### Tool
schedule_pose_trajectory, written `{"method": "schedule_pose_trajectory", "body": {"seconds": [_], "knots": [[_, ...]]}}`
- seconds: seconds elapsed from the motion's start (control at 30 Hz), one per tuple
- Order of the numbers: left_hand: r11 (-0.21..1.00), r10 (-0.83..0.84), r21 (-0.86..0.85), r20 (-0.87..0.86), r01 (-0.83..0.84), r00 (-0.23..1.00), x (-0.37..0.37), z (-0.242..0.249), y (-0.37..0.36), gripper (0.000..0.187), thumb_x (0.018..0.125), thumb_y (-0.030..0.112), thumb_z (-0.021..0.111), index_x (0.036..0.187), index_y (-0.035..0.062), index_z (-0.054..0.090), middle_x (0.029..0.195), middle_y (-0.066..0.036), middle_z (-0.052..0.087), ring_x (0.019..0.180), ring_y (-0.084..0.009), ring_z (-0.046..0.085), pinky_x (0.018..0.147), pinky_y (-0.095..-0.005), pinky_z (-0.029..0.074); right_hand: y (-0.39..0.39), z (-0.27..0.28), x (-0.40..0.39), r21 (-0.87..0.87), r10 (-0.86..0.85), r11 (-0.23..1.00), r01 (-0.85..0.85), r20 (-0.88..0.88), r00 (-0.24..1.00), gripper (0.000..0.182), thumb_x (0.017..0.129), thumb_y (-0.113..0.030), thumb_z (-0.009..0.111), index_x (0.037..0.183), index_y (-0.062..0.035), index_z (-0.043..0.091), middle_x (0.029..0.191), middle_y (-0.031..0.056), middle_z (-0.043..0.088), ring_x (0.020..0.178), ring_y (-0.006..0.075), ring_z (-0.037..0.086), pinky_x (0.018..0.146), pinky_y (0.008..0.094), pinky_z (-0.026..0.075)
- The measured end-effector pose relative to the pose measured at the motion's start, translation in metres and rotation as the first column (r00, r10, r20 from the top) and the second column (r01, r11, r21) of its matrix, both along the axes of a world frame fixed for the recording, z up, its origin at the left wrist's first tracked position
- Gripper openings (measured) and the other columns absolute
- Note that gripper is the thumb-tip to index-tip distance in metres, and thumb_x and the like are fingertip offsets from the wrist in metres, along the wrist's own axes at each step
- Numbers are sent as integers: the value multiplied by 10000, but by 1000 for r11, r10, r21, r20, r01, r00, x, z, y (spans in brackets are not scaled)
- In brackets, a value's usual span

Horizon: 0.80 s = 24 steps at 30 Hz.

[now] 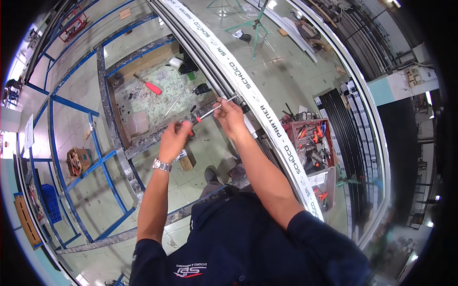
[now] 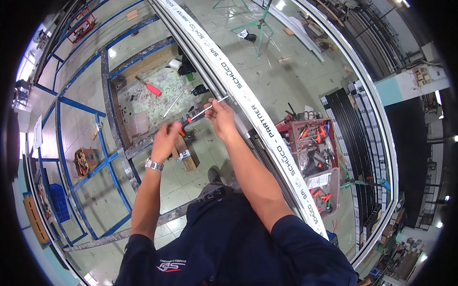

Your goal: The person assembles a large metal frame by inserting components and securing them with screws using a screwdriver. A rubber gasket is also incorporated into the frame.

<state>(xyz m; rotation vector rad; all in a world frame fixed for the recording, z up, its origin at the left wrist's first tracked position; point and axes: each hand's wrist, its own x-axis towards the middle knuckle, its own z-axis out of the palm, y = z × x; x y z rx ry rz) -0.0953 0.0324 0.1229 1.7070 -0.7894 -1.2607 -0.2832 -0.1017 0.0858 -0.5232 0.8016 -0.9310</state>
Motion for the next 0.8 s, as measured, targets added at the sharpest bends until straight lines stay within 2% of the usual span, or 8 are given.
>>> {"method": "schedule_pose_trajectory", "body": {"seconds": [0.03,0.13,0.27,0.37,0.43,0.5,0.63,0.8], "knots": [[968,107,251,-324,-24,940,3,0,0,645,892,675,534,1089,62,567,800,-123,642,768,-240,640,671,-387,484,1,0,0,-13,3,1000,-3,-11,1000,261,1008,-227,552,1136,-1,584,908,71,655,725,123,600,703,284,517],[934,122,306,-761,186,637,-5,-14,-4,834,838,860,314,1064,110,599,778,-67,636,723,-173,602,618,-354,496,2,-2,0,-24,-8,1000,8,-7,1000,260,1009,-229,550,1138,-4,582,902,69,653,726,122,598,703,286,515],[944,330,326,-924,-54,193,-12,-32,-20,465,953,535,534,1092,93,578,829,-63,559,684,-168,536,627,-317,479,2,-2,1,-26,-18,999,19,33,999,258,1013,-229,544,1144,-9,575,902,67,651,729,125,595,703,283,508],[965,230,182,-934,-187,274,-12,-30,-20,332,942,267,614,1223,104,546,918,-55,525,731,-146,511,678,-295,467,2,-2,3,-20,-19,1000,21,60,998,259,1016,-233,537,1147,-12,571,903,67,649,735,130,594,709,286,505],[954,130,-130,-628,-269,767,-23,-13,-23,435,929,174,610,1340,124,475,958,-39,512,782,-124,494,713,-274,447,2,0,2,-5,-26,1000,27,88,996,260,1017,-237,534,1149,-15,568,905,67,648,743,134,596,718,291,505],[919,30,-383,-170,-95,985,-25,7,-25,601,910,101,596,1466,143,372,964,-7,505,772,-87,477,696,-235,422,0,3,-1,11,-6,1000,4,111,994,264,1018,-243,532,1151,-18,564,905,67,647,749,138,597,727,298,506],[908,85,-357,-352,-218,932,-23,-1,-25,502,929,121,595,1398,117,417,1009,-27,540,859,-125,513,796,-291,447,-2,1,-1,-1,16,1000,-16,119,993,259,1016,-243,536,1152,-29,584,904,47,651,776,144,608,746,310,515],[878,405,232,-826,-419,391,-21,1,-43,212,971,281,614,931,80,562,842,-38,605,883,-204,615,968,-520,485,0,-6,0,-26,4,1000,-1,111,994,271,1014,-251,541,1158,-25,580,908,46,652,775,147,610,748,309,515]]}}
